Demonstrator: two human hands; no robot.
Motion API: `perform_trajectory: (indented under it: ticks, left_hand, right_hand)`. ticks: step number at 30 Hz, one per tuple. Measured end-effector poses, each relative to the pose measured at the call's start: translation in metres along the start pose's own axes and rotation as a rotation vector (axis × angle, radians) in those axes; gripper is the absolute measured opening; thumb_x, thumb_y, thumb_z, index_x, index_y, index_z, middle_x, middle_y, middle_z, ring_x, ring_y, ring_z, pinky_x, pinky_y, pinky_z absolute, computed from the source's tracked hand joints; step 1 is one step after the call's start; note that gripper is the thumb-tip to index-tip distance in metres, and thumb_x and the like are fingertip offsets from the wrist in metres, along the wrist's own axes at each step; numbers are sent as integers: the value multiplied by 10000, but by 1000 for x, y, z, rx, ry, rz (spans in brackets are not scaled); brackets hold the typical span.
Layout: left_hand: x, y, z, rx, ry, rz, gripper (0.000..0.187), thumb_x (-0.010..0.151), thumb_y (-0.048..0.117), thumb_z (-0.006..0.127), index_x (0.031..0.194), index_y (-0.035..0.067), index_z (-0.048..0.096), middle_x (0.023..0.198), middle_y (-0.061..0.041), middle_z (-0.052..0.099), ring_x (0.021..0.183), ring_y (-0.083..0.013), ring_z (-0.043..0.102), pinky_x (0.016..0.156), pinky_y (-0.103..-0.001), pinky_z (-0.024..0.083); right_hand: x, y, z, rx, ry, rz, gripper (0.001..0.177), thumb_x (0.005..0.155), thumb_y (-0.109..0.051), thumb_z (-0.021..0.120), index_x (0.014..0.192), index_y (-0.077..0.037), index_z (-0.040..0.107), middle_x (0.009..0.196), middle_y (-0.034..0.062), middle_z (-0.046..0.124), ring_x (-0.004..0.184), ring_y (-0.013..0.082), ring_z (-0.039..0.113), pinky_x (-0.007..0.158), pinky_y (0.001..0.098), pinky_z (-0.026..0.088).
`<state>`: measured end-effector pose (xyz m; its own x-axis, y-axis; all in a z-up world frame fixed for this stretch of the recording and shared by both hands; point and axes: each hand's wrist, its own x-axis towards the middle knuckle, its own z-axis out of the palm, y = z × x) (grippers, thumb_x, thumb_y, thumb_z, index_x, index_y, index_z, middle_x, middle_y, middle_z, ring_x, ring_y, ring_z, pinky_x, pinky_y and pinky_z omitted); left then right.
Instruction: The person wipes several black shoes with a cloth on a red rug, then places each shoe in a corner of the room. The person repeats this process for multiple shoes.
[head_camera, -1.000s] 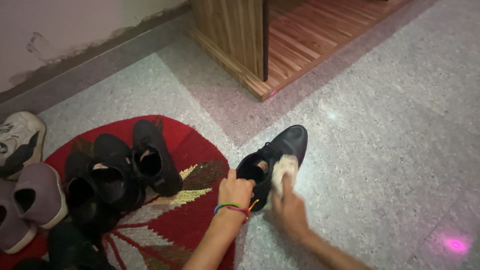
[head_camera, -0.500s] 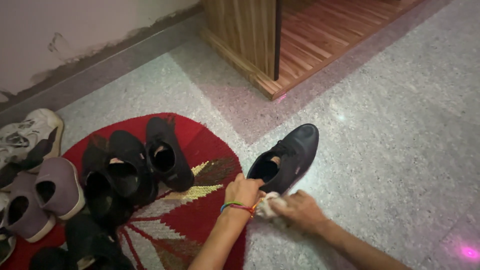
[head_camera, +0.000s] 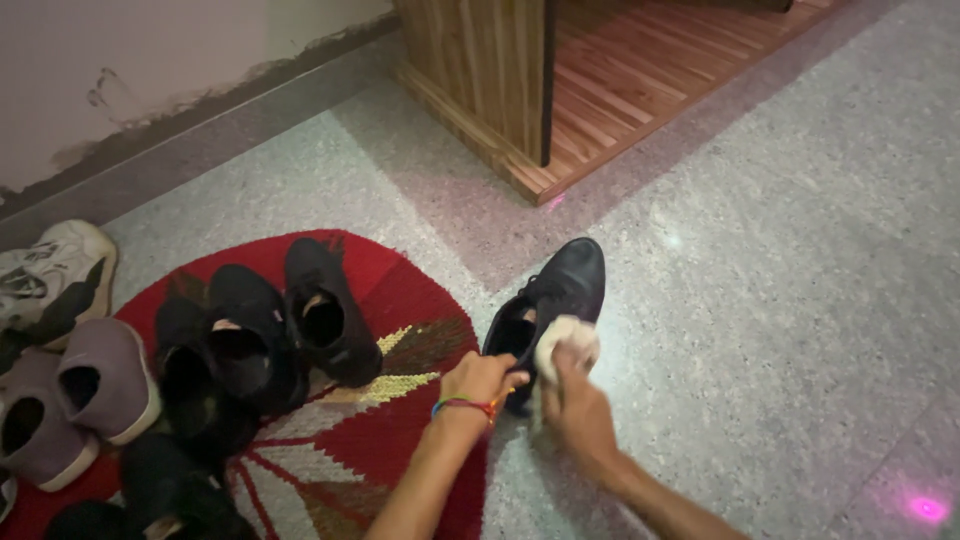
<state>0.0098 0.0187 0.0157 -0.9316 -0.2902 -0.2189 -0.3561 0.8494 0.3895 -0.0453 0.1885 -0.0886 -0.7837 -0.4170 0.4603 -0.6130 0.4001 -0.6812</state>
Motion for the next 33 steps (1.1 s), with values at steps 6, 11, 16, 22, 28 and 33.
perform_trajectory:
  ticks: [6,11,16,22,28,33]
  left_hand:
    - [6,13,-7,-31,-84,-37,498,1019,557,410,1099,176,721,1104,-207,703,1079,-436,654,898,-551,529]
    - [16,15,0,-25,-60,-38,519,1037,554,378,1100,146,693,1078,-219,709,1051,-447,659,870,-564,531]
    - [20,8,9,-32,-52,-37,520,1034,562,380,1061,149,693,1010,-213,716,1006,-443,669,827,-570,533]
    - [23,4,17,-26,36,-7,527,1035,565,376,1007,140,686,947,-201,721,948,-442,674,787,-582,523]
    - [27,3,22,-11,52,-34,516,1033,564,372,1009,149,678,939,-207,717,936,-446,677,781,-579,530]
    - [29,8,18,0,45,-53,507,1029,562,393,1033,166,710,985,-196,723,976,-434,679,811,-562,538]
  right_hand:
    - [-17,-17,-6,-80,-295,-3,346,831,-204,695,1165,-158,618,874,173,726,820,400,701,742,504,554]
    - [23,14,-17,-209,-116,-77,453,810,-242,677,1254,-170,626,904,173,716,798,394,682,728,515,538]
    - [108,58,-17,-424,-165,186,467,918,-279,589,1383,-243,585,1230,206,645,829,455,664,741,549,534]
    - [158,107,2,-349,-216,256,560,944,-231,485,1500,-178,454,1233,325,624,1013,503,651,855,581,521]
    - [59,74,29,-179,-244,602,735,985,-270,418,1608,-74,81,838,341,689,739,520,689,693,612,532]
    - [-26,-6,22,24,-315,527,853,956,-305,517,1575,-40,-7,946,334,686,805,521,698,714,584,556]
